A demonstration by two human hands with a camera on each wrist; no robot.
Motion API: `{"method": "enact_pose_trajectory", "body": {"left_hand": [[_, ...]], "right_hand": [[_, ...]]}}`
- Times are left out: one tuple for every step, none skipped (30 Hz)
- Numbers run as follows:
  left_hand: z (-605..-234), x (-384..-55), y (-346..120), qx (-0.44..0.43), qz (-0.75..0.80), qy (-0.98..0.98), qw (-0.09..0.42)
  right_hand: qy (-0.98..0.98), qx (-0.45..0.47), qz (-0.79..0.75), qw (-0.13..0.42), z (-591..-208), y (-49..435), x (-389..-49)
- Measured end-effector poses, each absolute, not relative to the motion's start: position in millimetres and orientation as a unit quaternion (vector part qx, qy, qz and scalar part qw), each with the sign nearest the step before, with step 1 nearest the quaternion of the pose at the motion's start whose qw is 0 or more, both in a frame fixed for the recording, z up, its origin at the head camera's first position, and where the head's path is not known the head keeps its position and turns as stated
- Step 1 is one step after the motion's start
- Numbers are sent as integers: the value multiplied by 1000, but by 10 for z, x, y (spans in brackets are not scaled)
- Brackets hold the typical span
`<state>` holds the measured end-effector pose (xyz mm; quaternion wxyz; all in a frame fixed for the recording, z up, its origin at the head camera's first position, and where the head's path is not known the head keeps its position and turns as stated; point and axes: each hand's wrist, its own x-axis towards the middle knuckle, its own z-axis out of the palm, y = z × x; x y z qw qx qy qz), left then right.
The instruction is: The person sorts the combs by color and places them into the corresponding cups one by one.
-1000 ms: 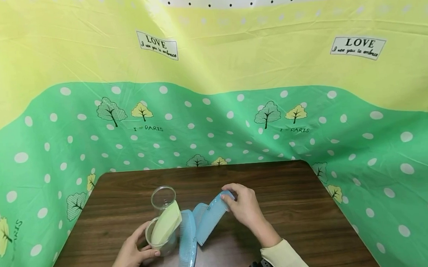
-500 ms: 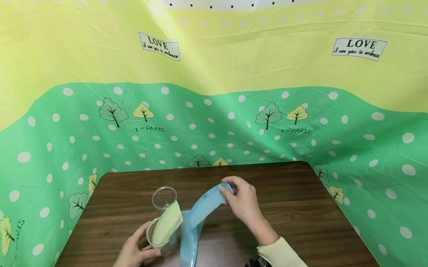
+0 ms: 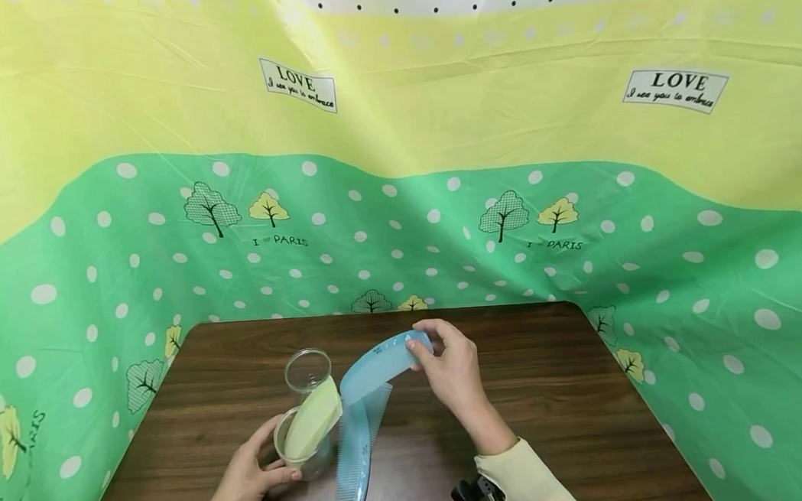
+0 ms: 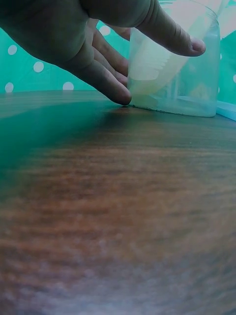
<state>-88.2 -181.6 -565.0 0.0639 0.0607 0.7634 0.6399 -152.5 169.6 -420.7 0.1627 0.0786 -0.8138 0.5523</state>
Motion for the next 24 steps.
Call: {"method": "enact_pose_trajectory", "body": {"left_hand": [[-5651,-883,-1817,60,640,764,63],[-5651,-882,-1817,60,640,764,63],[-5651,-882,-1818,61,640,764,63],[-5651,-882,-1819,60,639,764,62],[-5652,-882,-1819,60,639,765,62],[-5651,-881,-1820,60,638,765,62],[-5652,-881,-1821,60,637,766,62],[-5652,-881,-1822,60,636,767,62],[-5653,-881,-1823,59,636,767,62],[-5652,-881,-1824,58,636,767,62],[-5652,-882,-1825,58,636,767,63],[-5651,-882,-1827,58,637,766,63],[-5650,-883,-1827,57,637,766,63],[-5649,-884,-1827,57,637,766,64],[-5649,-886,-1827,57,637,766,64],[-5649,-887,-1827,58,637,766,64],[-5650,-889,-1827,57,638,766,64],[-5652,-890,-1826,57,638,766,64],[-5654,-892,-1825,57,638,766,63],[-5656,-893,-1824,57,638,765,63],[-5658,-894,-1823,57,639,765,64],[-5660,-896,-1821,57,639,765,63],[-5661,-897,-1819,57,639,764,63],[-5662,-899,-1818,58,639,764,63]], "right_hand": [[-815,78,551,165,-4196,1682,-1528],[-814,79,551,169,-4193,1674,-1536],[-813,80,550,172,-4184,1661,-1541],[-812,82,551,176,-4176,1648,-1549],[-809,84,553,179,-4169,1635,-1556],[-806,85,556,182,-4165,1624,-1564],[-802,86,561,185,-4162,1612,-1573],[-799,87,565,188,-4159,1600,-1581],[-795,89,569,190,-4150,1582,-1586],[-791,92,574,191,-4145,1567,-1594],[-786,95,580,192,-4140,1551,-1601],[-782,98,584,193,-4137,1535,-1611],[-780,102,586,194,-4132,1518,-1620],[-778,106,587,195,-4127,1501,-1631],[-777,110,588,196,-4121,1484,-1642],[-777,113,587,197,-4115,1468,-1653],[-778,114,586,196,-4113,1453,-1666],[-779,114,585,197,-4109,1438,-1679],[-779,114,584,197,-4105,1423,-1691],[-779,113,584,197,-4101,1408,-1702],[-779,113,584,197,-4098,1395,-1712],[-779,113,585,197,-4098,1380,-1724],[-778,114,585,199,-4096,1365,-1735],[-776,116,586,201,-4095,1351,-1747]]}}
